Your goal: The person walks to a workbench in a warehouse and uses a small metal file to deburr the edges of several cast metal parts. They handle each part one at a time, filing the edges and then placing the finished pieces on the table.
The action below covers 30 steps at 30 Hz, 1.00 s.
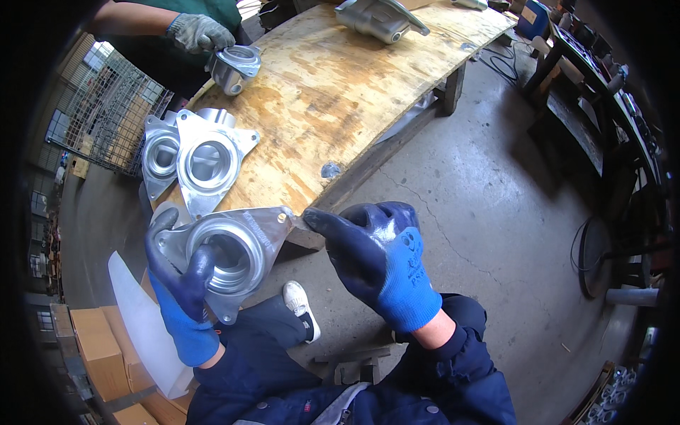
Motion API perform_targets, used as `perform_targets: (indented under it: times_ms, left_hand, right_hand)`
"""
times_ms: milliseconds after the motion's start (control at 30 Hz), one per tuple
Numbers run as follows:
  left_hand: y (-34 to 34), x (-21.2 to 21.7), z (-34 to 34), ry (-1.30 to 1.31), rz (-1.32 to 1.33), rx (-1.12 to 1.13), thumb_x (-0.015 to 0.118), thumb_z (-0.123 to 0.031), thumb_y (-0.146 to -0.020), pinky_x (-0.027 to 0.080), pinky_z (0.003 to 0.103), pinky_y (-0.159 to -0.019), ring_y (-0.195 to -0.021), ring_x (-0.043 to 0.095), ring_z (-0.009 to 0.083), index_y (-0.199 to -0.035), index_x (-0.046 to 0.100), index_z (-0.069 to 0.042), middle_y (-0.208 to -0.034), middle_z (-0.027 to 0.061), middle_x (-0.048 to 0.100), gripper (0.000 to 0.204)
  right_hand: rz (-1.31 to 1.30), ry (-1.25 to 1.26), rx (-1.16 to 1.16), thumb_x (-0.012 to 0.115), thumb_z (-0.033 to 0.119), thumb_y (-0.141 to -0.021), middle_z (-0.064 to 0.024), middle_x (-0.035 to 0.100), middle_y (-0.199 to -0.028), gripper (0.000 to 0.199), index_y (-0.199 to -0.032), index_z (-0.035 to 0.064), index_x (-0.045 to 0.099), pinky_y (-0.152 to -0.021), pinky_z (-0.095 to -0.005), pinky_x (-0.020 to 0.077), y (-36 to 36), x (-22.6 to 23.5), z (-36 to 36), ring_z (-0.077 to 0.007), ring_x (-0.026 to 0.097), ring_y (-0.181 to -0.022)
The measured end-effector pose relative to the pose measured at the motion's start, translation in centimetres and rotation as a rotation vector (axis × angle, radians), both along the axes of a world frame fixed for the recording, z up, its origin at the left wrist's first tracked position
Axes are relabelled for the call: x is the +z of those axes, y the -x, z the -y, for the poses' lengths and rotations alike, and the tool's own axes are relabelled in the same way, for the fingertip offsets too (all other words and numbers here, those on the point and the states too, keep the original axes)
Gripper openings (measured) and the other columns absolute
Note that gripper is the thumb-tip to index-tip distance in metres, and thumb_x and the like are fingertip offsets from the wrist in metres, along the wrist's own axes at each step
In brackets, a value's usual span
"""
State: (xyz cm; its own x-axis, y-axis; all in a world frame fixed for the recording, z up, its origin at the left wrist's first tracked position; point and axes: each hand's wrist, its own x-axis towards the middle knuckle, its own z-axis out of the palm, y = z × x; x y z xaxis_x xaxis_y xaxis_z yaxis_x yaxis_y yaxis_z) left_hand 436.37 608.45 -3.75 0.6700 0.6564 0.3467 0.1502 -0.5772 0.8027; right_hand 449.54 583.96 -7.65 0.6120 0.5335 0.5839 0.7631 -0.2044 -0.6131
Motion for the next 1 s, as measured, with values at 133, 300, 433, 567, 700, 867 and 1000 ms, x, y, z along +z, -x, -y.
perform_targets:
  times_ms: [133,300,433,567,700,867,1000]
  left_hand:
    - [0.0,0.0,-0.1,-0.043,-0.016,-0.008,0.072,-0.017,-0.067,0.049,0.046,-0.104,-0.114,0.06,0.0314,-0.134,0.055,0.003,-0.126,0.0205,0.058,0.072]
    - [-0.1,-0.2,-0.3,-0.054,0.002,-0.023,0.072,-0.018,-0.068,0.05,0.046,-0.103,-0.113,0.06,0.031,-0.134,0.055,0.002,-0.125,0.0199,0.058,0.071]
    - [-0.2,0.2,0.3,0.004,0.013,-0.009,0.072,-0.018,-0.068,0.051,0.046,-0.101,-0.113,0.061,0.0305,-0.134,0.055,0.002,-0.124,0.0197,0.058,0.071]
    - [0.0,-0.3,-0.4,-0.085,0.001,-0.027,0.072,-0.018,-0.068,0.052,0.045,-0.1,-0.112,0.061,0.0299,-0.134,0.055,0.002,-0.124,0.0196,0.058,0.071]
    - [-0.3,-0.1,-0.1,-0.066,0.002,-0.022,0.073,-0.018,-0.068,0.052,0.045,-0.099,-0.111,0.062,0.0302,-0.134,0.055,0.002,-0.124,0.0198,0.058,0.07]
    - [-0.2,0.1,0.0,-0.058,0.002,-0.034,0.073,-0.016,-0.069,0.052,0.045,-0.1,-0.111,0.062,0.0304,-0.134,0.054,0.003,-0.124,0.0203,0.059,0.07]
    - [0.1,-0.3,-0.5,-0.099,-0.004,-0.041,0.073,-0.015,-0.071,0.052,0.045,-0.099,-0.111,0.064,0.0307,-0.135,0.053,0.003,-0.123,0.0208,0.061,0.07]
  right_hand:
    - [0.004,0.038,0.004,0.073,0.002,-0.076,-0.0125,0.069,-0.082,0.041,-0.116,0.0106,0.076,-0.067,-0.0434,0.0511,0.0,0.1,0.2,-0.0338,0.066,-0.07]
    - [-0.005,-0.012,-0.003,0.072,0.0,-0.076,-0.0124,0.068,-0.081,0.04,-0.114,0.0106,0.076,-0.066,-0.0429,0.0511,-0.1,-0.3,0.1,-0.0335,0.066,-0.069]
    - [0.004,-0.019,-0.004,0.072,-0.001,-0.076,-0.0118,0.068,-0.081,0.039,-0.114,0.0103,0.076,-0.065,-0.0427,0.0509,-0.1,-0.3,-0.2,-0.0333,0.066,-0.07]
    - [-0.02,0.01,0.04,0.071,-0.001,-0.077,-0.0119,0.068,-0.083,0.04,-0.115,0.0099,0.075,-0.067,-0.0426,0.0509,0.0,-0.3,0.3,-0.0334,0.066,-0.072]
    - [-0.001,-0.02,-0.011,0.072,-0.001,-0.077,-0.0124,0.069,-0.086,0.041,-0.116,0.0103,0.075,-0.069,-0.0434,0.0506,-0.1,-0.7,0.1,-0.0334,0.066,-0.075]
    - [-0.041,0.015,0.021,0.072,-0.001,-0.076,-0.0108,0.068,-0.086,0.043,-0.117,0.0111,0.075,-0.071,-0.0427,0.05,0.1,-0.6,0.3,-0.0327,0.066,-0.077]
    - [-0.041,-0.034,0.026,0.071,-0.003,-0.076,-0.0097,0.067,-0.084,0.045,-0.118,0.0111,0.075,-0.071,-0.0417,0.0503,0.0,-1.1,-0.1,-0.0315,0.066,-0.076]
